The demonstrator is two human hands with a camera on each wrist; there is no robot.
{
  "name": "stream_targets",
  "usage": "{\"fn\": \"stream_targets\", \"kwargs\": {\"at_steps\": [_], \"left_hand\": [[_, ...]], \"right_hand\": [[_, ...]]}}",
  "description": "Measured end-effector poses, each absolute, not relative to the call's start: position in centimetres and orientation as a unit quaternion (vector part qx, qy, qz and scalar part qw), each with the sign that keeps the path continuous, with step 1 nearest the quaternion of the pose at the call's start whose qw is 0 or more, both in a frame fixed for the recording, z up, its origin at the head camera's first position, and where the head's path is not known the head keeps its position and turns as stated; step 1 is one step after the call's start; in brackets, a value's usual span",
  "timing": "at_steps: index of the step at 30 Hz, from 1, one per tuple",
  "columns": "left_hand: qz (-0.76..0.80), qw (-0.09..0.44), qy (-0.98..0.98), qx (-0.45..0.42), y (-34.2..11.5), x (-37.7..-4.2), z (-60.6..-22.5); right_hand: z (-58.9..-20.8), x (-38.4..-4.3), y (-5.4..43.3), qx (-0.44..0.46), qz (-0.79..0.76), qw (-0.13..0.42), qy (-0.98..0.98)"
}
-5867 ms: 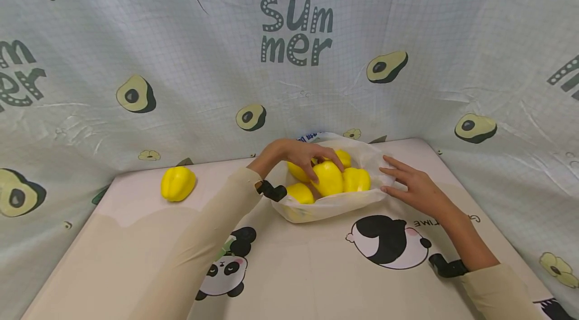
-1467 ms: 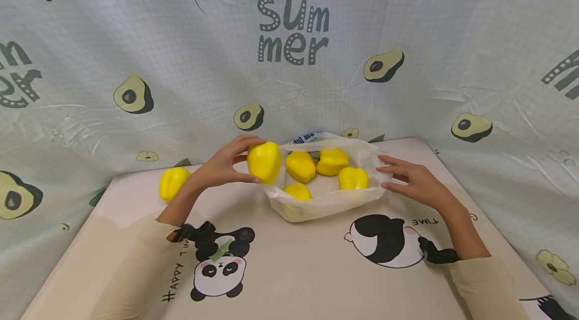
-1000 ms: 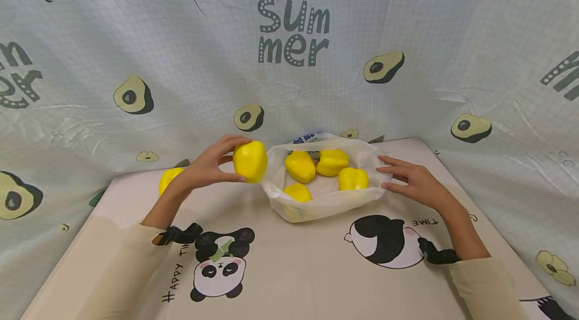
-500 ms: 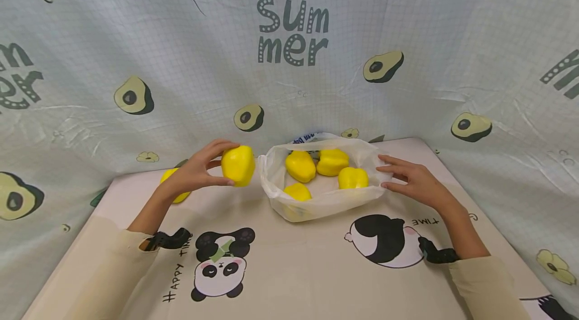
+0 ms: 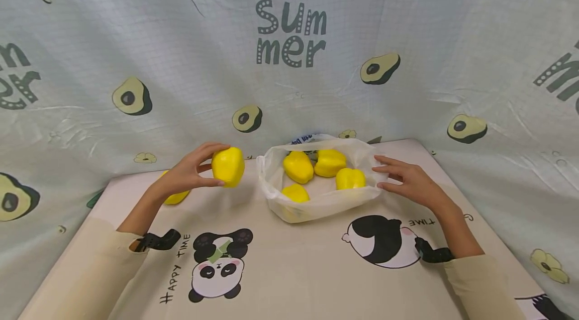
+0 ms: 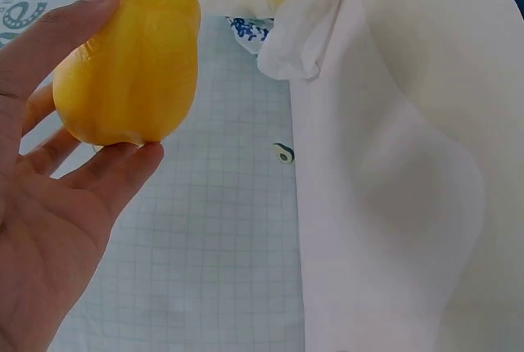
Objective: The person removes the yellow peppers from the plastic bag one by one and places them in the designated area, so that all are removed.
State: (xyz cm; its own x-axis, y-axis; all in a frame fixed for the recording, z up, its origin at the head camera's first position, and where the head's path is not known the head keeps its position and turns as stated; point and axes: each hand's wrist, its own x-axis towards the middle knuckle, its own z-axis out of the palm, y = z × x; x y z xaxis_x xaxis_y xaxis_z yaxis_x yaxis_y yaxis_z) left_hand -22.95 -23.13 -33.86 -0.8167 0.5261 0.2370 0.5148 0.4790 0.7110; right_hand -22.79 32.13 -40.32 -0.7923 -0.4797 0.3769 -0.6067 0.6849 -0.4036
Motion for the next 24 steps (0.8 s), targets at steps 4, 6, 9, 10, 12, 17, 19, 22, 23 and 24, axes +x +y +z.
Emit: {"fn": "stream_targets", "kwargs": {"at_steps": [4, 6, 9, 10, 12, 17, 19, 22, 23, 24], "left_hand": [[0.413, 0.009, 0.862, 0.295, -23.5, -23.0, -34.0], [0.416, 0.011, 0.861, 0.293, -23.8, -23.1, -34.1], [0.419, 0.012, 0.86, 0.291, -24.1, -23.1, -34.2], [0.42, 0.012, 0.86, 0.29, -24.3, -23.2, -34.3], [0.421, 0.012, 0.86, 0.288, -24.5, -23.2, -34.4], [0.414, 0.01, 0.865, 0.282, -25.0, -23.4, -34.5], [0.411, 0.01, 0.868, 0.279, -25.3, -23.5, -34.6], [0.406, 0.014, 0.871, 0.276, -25.7, -23.4, -34.7], [0.404, 0.015, 0.872, 0.274, -25.9, -23.4, -34.7], [0.404, 0.017, 0.873, 0.273, -26.0, -23.4, -34.7]], "right_hand": [[-40.3, -22.7, 32.1, 0.302, 0.26, 0.126, -0.908], [-40.2, -22.7, 32.1, 0.303, 0.26, 0.126, -0.908], [-40.2, -22.7, 32.0, 0.302, 0.261, 0.124, -0.909], [-40.2, -22.7, 32.0, 0.301, 0.261, 0.123, -0.909], [-40.2, -22.7, 32.0, 0.301, 0.26, 0.123, -0.909], [-40.1, -22.6, 31.9, 0.299, 0.256, 0.125, -0.911], [-40.1, -22.6, 31.9, 0.299, 0.255, 0.125, -0.911], [-40.1, -22.6, 31.9, 0.299, 0.258, 0.124, -0.91], [-40.1, -22.6, 31.9, 0.3, 0.259, 0.124, -0.91], [-40.1, -22.6, 32.0, 0.301, 0.261, 0.124, -0.909]]}}
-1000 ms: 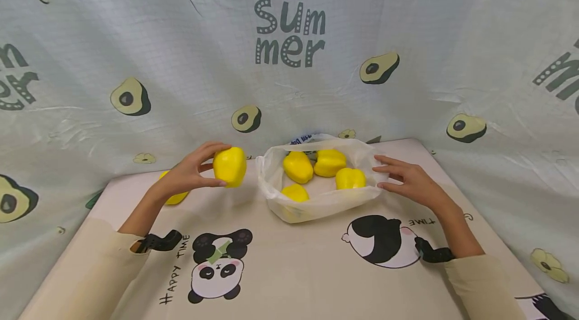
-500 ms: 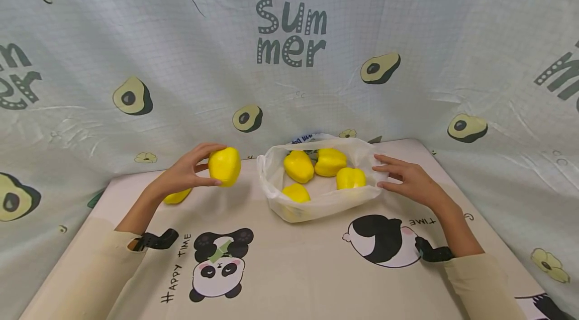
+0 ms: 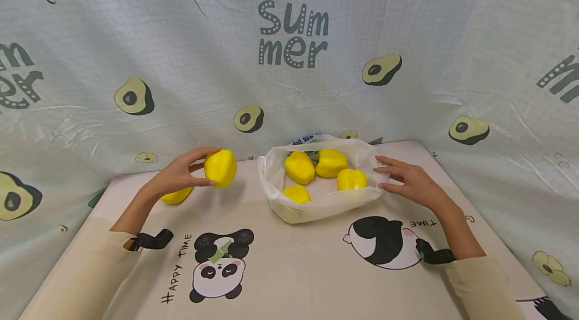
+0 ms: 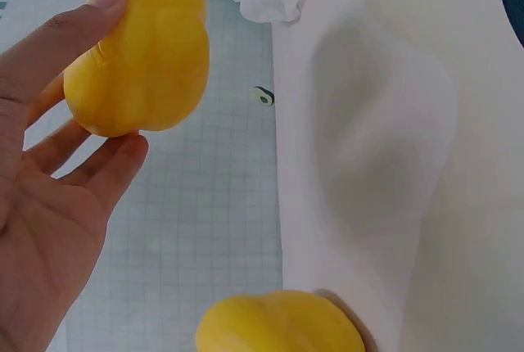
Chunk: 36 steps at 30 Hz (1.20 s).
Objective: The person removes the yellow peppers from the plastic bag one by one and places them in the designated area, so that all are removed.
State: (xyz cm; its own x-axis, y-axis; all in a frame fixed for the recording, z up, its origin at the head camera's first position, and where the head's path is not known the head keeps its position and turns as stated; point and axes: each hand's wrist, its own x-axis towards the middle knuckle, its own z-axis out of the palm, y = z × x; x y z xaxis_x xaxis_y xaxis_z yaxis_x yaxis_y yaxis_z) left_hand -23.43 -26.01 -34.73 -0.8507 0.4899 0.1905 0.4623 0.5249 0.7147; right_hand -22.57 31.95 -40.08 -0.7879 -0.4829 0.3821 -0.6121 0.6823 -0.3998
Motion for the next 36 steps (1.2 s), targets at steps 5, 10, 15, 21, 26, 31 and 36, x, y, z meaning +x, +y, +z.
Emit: {"fn": "stream_targets", "kwargs": {"at_steps": [5, 10, 15, 21, 26, 31, 36], "left_hand": [[0.397, 0.023, 0.877, 0.27, -26.7, -23.5, -34.8], [0.388, 0.031, 0.879, 0.274, -27.4, -23.8, -35.0], [0.367, 0.041, 0.888, 0.274, -28.0, -24.0, -35.0], [0.353, 0.05, 0.896, 0.264, -28.6, -24.3, -35.0], [0.343, 0.057, 0.903, 0.252, -29.0, -24.4, -34.9], [0.331, 0.055, 0.91, 0.242, -29.3, -24.5, -35.0], [0.325, 0.052, 0.911, 0.249, -29.6, -24.5, -35.0]], "right_hand": [[-40.1, -22.5, 32.0, 0.307, 0.268, 0.125, -0.904], [-40.2, -22.6, 32.0, 0.31, 0.27, 0.128, -0.903], [-40.3, -22.6, 32.1, 0.31, 0.27, 0.13, -0.902], [-40.5, -22.7, 32.1, 0.313, 0.271, 0.135, -0.9], [-40.6, -22.8, 32.3, 0.307, 0.265, 0.136, -0.904], [-40.7, -23.0, 32.4, 0.31, 0.274, 0.137, -0.9], [-40.8, -23.0, 32.2, 0.313, 0.272, 0.138, -0.899]]}}
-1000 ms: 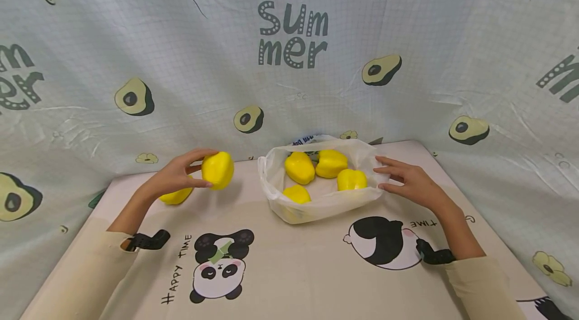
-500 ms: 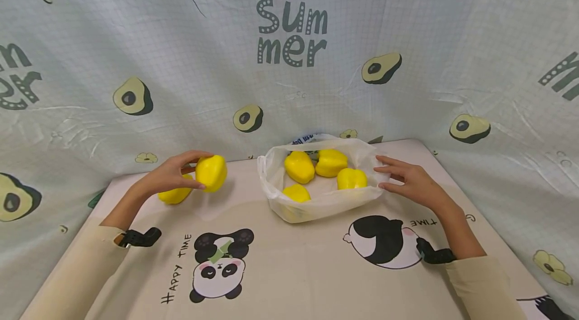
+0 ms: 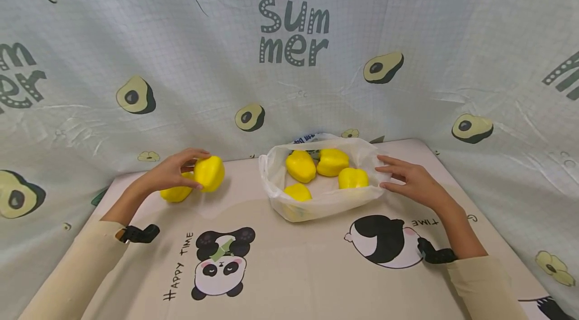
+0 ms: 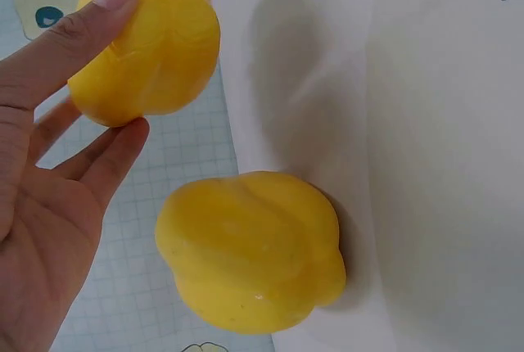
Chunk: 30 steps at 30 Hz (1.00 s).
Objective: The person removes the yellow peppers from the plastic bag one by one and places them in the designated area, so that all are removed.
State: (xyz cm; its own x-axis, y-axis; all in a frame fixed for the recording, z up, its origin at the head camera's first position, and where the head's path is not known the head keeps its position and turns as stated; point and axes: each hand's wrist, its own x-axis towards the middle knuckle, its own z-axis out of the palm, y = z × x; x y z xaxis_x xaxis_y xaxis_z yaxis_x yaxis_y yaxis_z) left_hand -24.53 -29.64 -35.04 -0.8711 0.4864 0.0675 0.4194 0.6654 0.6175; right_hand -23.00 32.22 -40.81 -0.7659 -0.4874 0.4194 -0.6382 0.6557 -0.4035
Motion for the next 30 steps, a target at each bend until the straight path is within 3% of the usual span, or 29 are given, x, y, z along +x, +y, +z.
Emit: {"fn": "stream_targets", "kwargs": {"at_steps": [13, 30], "left_hand": [[0.25, 0.031, 0.936, 0.246, -30.0, -24.5, -34.8], [0.23, 0.049, 0.943, 0.234, -31.0, -24.7, -35.6]], "right_hand": [[-40.5, -22.8, 32.2, 0.309, 0.27, 0.127, -0.903], [-40.4, -22.7, 32.0, 0.3, 0.259, 0.123, -0.91]]}}
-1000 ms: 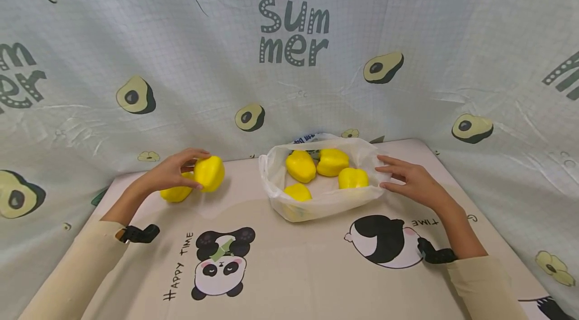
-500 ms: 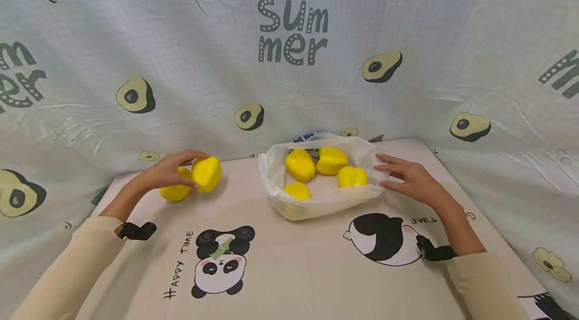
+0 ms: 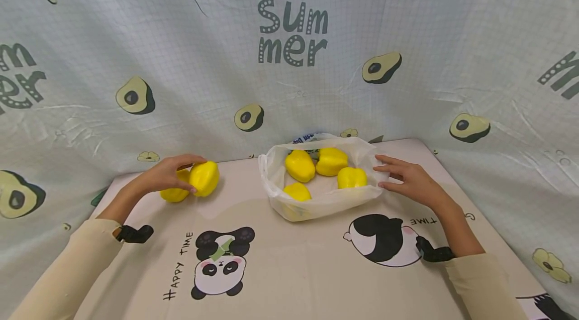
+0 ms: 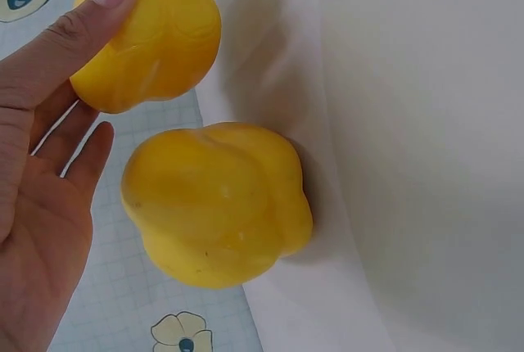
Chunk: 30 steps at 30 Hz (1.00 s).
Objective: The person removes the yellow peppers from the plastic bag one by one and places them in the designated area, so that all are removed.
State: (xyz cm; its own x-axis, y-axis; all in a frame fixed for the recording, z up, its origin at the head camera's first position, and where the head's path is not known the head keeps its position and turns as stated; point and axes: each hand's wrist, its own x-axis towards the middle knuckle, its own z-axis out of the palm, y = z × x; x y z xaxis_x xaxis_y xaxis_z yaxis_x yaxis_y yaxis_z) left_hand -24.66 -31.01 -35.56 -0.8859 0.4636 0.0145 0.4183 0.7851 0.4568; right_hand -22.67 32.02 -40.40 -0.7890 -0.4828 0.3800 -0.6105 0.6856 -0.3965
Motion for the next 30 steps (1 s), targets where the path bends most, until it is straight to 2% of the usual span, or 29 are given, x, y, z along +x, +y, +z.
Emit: {"fn": "stream_targets", "kwargs": {"at_steps": [30], "left_hand": [[0.22, 0.057, 0.948, 0.222, -31.42, -24.28, -35.74]], "right_hand": [[-40.46, -22.66, 31.97, 0.299, 0.255, 0.12, -0.912]]}}
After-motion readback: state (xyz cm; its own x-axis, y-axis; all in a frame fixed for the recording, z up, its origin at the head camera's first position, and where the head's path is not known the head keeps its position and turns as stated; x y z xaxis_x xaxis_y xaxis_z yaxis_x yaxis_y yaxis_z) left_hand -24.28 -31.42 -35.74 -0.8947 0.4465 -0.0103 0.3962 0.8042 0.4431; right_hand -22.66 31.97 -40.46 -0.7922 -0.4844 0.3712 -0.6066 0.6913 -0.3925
